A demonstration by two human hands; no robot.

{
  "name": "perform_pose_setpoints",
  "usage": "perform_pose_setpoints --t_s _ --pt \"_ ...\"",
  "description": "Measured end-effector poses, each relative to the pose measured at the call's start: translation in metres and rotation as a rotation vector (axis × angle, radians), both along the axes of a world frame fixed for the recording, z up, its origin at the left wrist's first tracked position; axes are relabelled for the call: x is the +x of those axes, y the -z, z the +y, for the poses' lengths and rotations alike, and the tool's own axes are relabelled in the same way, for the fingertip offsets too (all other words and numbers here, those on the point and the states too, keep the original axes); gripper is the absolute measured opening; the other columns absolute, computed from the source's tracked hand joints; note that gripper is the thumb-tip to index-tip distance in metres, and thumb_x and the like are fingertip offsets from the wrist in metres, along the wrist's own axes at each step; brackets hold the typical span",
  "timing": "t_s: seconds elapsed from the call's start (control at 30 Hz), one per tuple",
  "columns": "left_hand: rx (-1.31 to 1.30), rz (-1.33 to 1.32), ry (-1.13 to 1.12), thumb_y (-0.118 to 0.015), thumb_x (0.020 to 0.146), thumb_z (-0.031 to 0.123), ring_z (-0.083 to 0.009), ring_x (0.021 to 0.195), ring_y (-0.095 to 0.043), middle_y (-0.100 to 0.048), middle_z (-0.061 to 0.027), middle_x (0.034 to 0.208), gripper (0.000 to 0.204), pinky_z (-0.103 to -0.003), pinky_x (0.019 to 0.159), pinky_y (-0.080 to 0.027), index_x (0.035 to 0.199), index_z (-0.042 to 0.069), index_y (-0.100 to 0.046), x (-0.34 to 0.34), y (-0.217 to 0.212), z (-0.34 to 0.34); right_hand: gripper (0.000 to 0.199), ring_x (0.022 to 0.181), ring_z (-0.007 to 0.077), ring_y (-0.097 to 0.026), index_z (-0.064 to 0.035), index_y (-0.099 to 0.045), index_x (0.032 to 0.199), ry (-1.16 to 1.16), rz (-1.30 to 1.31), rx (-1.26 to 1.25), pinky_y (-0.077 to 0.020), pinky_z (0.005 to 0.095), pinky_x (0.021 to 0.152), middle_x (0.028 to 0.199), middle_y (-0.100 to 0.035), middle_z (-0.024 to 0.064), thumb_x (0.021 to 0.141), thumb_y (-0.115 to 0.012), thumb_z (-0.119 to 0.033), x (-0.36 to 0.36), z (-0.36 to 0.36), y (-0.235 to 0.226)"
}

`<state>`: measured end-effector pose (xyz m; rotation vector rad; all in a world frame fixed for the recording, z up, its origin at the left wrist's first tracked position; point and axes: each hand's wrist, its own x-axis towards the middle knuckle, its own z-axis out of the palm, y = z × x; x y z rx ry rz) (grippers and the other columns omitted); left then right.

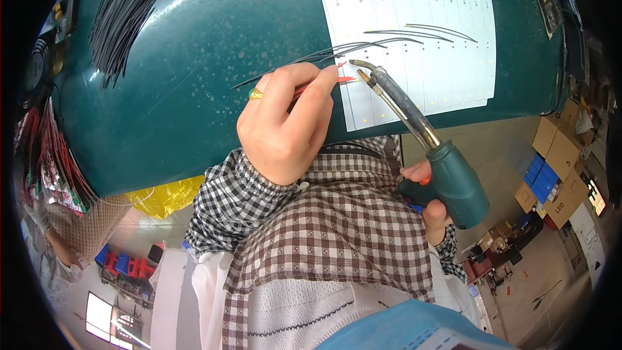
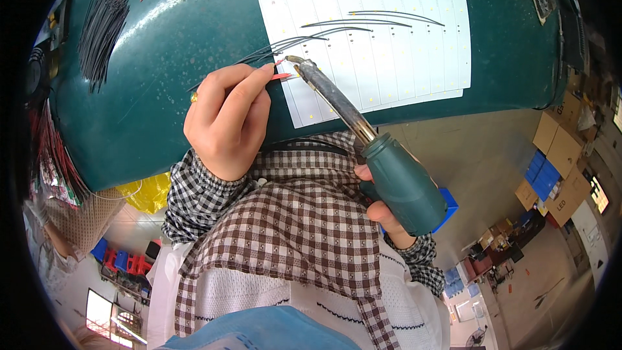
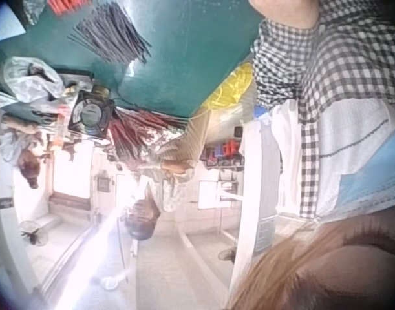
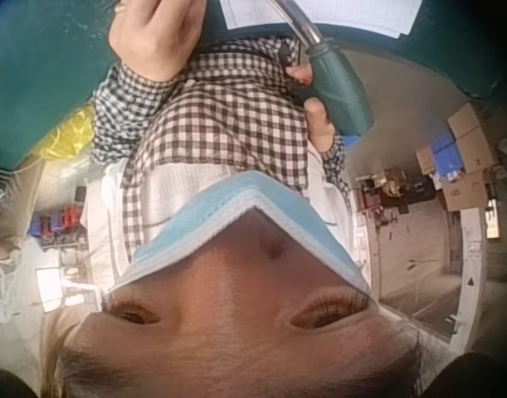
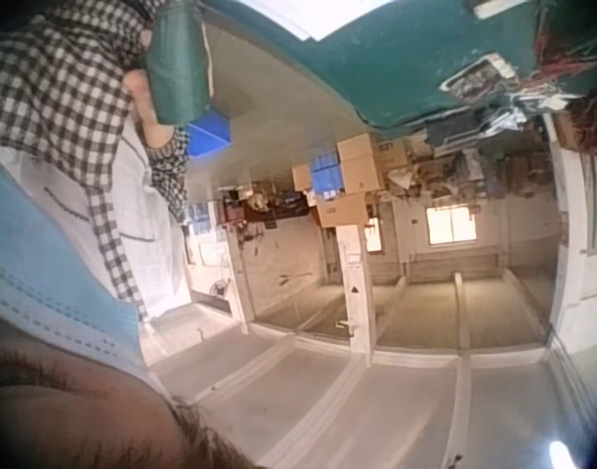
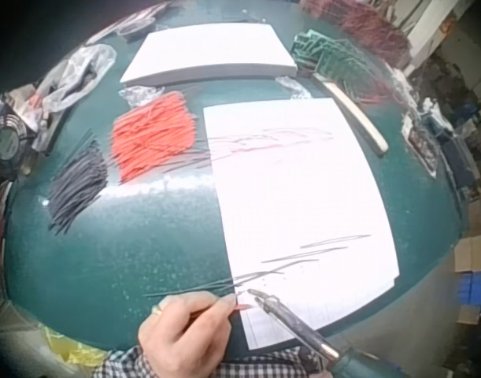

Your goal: The person aligns electrical wires onto LED circuit boards and solders them using a soldering gun.

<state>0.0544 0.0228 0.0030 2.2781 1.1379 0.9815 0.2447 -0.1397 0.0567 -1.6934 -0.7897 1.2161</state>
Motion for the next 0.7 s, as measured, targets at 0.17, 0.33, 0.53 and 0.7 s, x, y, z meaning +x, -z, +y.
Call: perform_pose_setpoints --t_s 0.17,0.33,0.53,0.7 --pt "0.006 -0.003 0.003 -0.070 0.064 -0.006 -0.0188 0.068 -0.059 -0.059 -0.0066 0.085 0.030 -0.028 0.056 -0.049 0.094 0.001 -0.068 0.000 0.000 0.001 0.071 0.085 0.0248 -0.060 0.0049 -0.056 0.095 0.045 0.062 0.022 -0.0514 0.0428 0.084 0.089 -0.058 0.0119 0.075 -0.068 -0.062 -0.002 -0.003 0.005" --pt "0.000 0.003 0.009 -0.070 0.064 -0.006 -0.0189 0.067 -0.059 -0.059 -0.0071 0.085 0.031 -0.028 0.056 -0.049 0.094 0.001 -0.068 -0.001 0.001 0.001 0.064 0.085 0.0244 -0.063 0.0048 -0.059 0.100 0.020 0.078 0.075 -0.0532 0.0404 0.082 0.090 -0.062 0.0122 0.073 -0.075 -0.051 0.002 -0.003 0.010" --pt "0.014 -0.006 0.009 -0.069 0.063 -0.006 -0.0188 0.068 -0.059 -0.059 -0.0070 0.085 0.031 -0.028 0.056 -0.049 0.094 0.001 -0.068 -0.001 0.002 0.002 0.067 0.087 0.0247 -0.064 0.0057 -0.060 0.102 -0.031 0.004 0.049 -0.0537 0.0389 0.081 0.092 -0.064 0.0137 0.072 -0.075 -0.052 0.000 0.002 -0.001" --pt "0.013 -0.002 0.012 -0.069 0.064 -0.006 -0.0188 0.068 -0.059 -0.059 -0.0069 0.085 0.031 -0.028 0.056 -0.049 0.094 0.001 -0.068 -0.002 0.003 0.002 0.077 0.090 0.0251 -0.063 0.0078 -0.056 0.104 0.012 0.005 0.049 -0.0534 0.0371 0.080 0.096 -0.063 0.0158 0.074 -0.069 -0.062 -0.001 0.003 0.001"
